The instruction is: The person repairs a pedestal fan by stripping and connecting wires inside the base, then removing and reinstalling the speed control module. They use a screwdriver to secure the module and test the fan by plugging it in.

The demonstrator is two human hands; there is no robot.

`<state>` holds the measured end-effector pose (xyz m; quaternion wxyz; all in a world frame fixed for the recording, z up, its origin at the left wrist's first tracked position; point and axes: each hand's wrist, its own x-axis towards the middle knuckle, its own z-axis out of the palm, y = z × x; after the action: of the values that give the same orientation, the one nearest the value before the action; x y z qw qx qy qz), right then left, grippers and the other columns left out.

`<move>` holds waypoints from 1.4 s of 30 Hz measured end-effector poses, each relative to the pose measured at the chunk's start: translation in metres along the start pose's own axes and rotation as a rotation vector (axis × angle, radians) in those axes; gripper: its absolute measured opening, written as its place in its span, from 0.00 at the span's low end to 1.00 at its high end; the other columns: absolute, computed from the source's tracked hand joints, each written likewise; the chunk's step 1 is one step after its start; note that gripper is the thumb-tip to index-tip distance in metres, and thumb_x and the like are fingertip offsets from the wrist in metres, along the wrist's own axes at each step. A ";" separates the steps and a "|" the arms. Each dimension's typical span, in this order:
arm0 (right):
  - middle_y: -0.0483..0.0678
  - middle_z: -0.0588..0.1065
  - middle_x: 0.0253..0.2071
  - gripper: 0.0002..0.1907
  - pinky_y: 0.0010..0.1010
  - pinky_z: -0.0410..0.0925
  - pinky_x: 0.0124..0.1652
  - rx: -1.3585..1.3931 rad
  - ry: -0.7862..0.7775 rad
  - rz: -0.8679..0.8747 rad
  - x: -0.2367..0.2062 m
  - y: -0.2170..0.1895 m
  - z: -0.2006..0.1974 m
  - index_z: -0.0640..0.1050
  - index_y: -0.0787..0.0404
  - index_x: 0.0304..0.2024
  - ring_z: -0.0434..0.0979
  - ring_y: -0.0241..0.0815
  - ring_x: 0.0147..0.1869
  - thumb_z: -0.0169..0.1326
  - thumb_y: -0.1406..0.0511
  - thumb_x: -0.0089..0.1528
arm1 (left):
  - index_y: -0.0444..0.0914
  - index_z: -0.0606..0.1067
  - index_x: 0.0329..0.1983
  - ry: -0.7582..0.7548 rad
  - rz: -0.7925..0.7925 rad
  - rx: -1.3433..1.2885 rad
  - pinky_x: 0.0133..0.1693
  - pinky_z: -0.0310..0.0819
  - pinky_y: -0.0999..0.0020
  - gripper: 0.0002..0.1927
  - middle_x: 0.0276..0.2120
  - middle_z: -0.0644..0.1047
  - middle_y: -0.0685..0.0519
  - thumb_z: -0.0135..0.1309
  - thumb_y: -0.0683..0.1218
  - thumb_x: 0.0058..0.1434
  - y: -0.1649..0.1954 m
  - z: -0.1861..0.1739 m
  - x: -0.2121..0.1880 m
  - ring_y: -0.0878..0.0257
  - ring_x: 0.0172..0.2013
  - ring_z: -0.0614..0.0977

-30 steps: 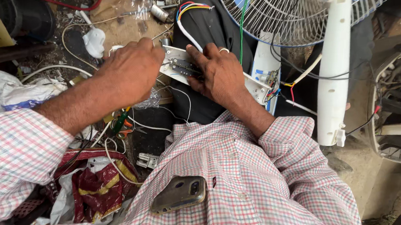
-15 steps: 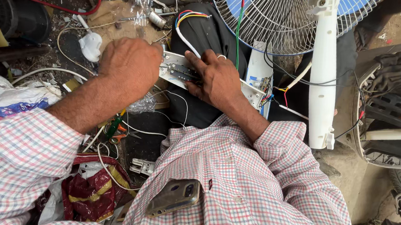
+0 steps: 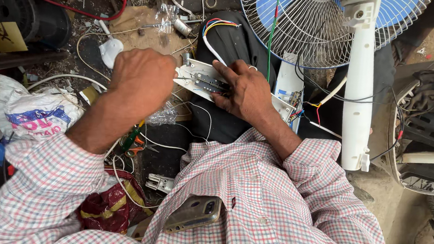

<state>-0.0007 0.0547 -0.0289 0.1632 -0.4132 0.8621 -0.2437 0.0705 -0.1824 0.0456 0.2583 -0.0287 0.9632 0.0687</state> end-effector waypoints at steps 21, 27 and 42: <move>0.55 0.74 0.46 0.41 0.47 0.70 0.46 0.051 0.008 -0.017 0.004 -0.009 -0.014 0.73 0.58 0.66 0.76 0.57 0.47 0.69 0.53 0.53 | 0.33 0.69 0.45 0.641 -0.067 -0.451 0.35 0.75 0.52 0.07 0.37 0.74 0.43 0.53 0.42 0.71 0.044 0.043 0.012 0.48 0.34 0.80; 0.59 0.72 0.55 0.37 0.50 0.68 0.52 -0.019 0.130 -0.152 -0.002 -0.009 -0.015 0.74 0.58 0.65 0.73 0.61 0.56 0.68 0.56 0.55 | 0.35 0.68 0.44 0.877 -0.324 -0.787 0.37 0.79 0.59 0.10 0.38 0.76 0.46 0.58 0.37 0.67 -0.001 0.054 -0.006 0.51 0.36 0.82; 0.63 0.69 0.63 0.35 0.52 0.67 0.59 0.034 0.129 -0.124 -0.056 0.032 -0.036 0.74 0.62 0.63 0.71 0.64 0.65 0.67 0.50 0.61 | 0.40 0.74 0.55 0.788 -0.506 -1.350 0.36 0.76 0.68 0.20 0.42 0.73 0.51 0.47 0.32 0.62 -0.003 0.086 0.007 0.66 0.37 0.75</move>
<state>-0.0047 0.1265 -0.0121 0.0992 -0.4462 0.8394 -0.2941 0.1072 -0.1724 -0.0321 -0.1642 -0.4162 0.6988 0.5581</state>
